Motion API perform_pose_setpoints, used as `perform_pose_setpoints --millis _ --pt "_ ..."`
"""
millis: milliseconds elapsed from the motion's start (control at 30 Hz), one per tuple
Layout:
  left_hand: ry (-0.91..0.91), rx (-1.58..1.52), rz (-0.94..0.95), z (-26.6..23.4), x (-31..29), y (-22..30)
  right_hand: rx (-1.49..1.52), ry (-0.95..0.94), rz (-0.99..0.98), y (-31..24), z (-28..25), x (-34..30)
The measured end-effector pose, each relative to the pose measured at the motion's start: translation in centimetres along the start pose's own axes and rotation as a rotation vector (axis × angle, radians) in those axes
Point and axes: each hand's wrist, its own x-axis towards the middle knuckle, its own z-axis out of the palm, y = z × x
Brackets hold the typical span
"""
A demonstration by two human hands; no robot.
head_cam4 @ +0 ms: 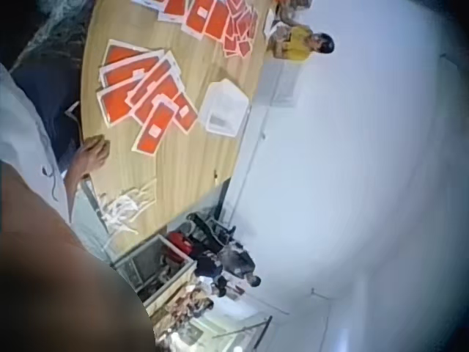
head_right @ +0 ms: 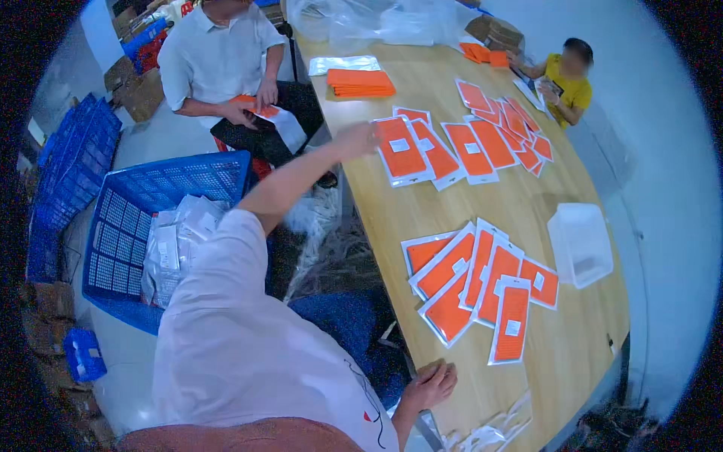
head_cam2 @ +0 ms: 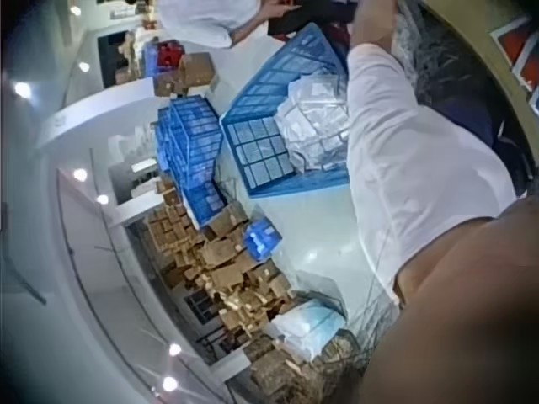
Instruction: Sorting and stacking white plastic shipping envelopes at a factory workbench.
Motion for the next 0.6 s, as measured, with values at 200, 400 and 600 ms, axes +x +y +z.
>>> perform_pose_setpoints --millis 200,400,600 --pt "0.278 0.268 0.107 8.4 -5.4 2.6 -0.001 -0.016 0.008 0.3 0.3 0.4" --pt "0.274 0.182 0.056 7.4 -5.7 3.0 -0.001 -0.034 0.035 -0.5 -0.3 0.3" --pt "0.247 0.209 0.041 7.1 -5.9 2.9 -0.008 -0.042 0.036 -0.2 -0.1 0.2"
